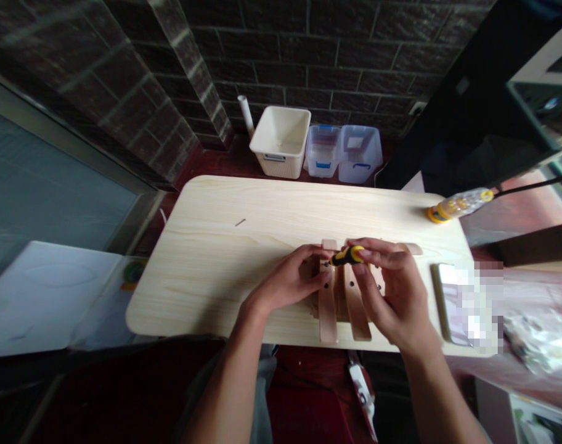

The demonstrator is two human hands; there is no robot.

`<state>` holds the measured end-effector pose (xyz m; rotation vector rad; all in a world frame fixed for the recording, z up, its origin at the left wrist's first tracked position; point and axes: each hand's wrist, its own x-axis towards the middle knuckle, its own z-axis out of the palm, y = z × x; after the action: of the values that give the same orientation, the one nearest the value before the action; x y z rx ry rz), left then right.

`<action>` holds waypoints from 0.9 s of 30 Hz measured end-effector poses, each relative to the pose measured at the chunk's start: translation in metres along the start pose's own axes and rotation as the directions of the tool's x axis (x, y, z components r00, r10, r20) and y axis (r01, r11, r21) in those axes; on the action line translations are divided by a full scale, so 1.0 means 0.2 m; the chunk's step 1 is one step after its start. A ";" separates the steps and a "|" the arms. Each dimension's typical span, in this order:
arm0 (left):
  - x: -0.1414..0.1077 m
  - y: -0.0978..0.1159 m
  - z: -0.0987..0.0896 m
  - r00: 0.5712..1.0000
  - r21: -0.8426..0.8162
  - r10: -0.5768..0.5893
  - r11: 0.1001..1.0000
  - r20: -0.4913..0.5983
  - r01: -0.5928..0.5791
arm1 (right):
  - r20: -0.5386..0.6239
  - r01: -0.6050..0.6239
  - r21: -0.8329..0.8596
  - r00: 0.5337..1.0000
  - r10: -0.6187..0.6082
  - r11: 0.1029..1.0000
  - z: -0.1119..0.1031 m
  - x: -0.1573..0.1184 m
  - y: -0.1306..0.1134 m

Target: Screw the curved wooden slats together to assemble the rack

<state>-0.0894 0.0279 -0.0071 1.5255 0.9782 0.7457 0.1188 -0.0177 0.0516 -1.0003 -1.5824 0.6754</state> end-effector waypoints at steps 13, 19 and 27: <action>0.00 0.00 0.00 1.000 -0.016 0.007 1.000 -0.011 -0.008 | -0.007 0.006 -0.006 1.000 -0.006 1.000 0.00 0.00 -0.01; 0.00 0.00 0.00 1.000 -0.006 0.001 1.000 0.000 -0.001 | 0.006 -0.005 0.006 1.000 0.005 1.000 -0.01 0.00 -0.01; 0.00 0.00 0.00 1.000 -0.009 -0.006 1.000 -0.002 0.006 | -0.005 0.003 0.015 1.000 -0.002 1.000 0.00 0.01 0.00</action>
<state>-0.0893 0.0282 -0.0071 1.5134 0.9793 0.7462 0.1191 -0.0168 0.0522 -0.9880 -1.5717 0.6818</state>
